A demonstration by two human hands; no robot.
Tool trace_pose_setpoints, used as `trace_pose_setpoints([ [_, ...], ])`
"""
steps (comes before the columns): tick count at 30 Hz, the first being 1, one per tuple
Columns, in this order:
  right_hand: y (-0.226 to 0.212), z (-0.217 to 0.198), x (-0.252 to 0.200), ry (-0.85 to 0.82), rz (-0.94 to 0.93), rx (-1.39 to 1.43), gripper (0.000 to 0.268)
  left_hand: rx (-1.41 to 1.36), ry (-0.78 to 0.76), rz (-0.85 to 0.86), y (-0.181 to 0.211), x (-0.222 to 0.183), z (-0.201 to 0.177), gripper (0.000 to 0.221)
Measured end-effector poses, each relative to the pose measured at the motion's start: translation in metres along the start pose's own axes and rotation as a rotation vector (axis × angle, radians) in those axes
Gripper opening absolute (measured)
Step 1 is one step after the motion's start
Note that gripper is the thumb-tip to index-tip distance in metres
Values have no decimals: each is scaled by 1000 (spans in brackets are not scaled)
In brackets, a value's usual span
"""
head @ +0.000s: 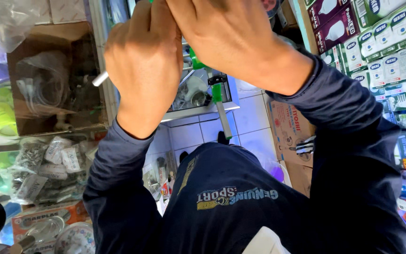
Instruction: The person assembles a television antenna by sliding metal rods into a plastic frame and tightening a screw with a screwdriver.
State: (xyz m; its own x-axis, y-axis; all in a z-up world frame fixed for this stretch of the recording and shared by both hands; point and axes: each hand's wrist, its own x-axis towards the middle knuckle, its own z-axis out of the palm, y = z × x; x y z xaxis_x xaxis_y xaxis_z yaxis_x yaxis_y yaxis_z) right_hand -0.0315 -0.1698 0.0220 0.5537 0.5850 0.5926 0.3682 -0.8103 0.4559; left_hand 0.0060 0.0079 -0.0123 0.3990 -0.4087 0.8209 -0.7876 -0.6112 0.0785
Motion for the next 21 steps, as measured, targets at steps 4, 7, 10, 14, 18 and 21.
trace_pose_setpoints([
  [4, 3, 2, -1, 9, -8, 26, 30, -43, -2, 7, -6, 1, 0, 8],
  [7, 10, 1, 0, 4, 13, 234, 40, -123, 49, 47, -11, 5, -3, 8],
  [10, 18, -5, -1, -49, -22, 308, 41, -154, -22, 33, -14, 5, -5, 10],
  [14, 15, -6, -7, 12, -85, 87, 27, -243, -75, 30, -14, 3, -1, 12],
  [18, 5, 13, -18, -5, 6, 93, 18, -256, -111, -3, -8, 0, 7, 10],
  [21, 1, 24, -24, 4, 63, 94, 15, -260, -110, -16, -5, -2, 11, 11],
])
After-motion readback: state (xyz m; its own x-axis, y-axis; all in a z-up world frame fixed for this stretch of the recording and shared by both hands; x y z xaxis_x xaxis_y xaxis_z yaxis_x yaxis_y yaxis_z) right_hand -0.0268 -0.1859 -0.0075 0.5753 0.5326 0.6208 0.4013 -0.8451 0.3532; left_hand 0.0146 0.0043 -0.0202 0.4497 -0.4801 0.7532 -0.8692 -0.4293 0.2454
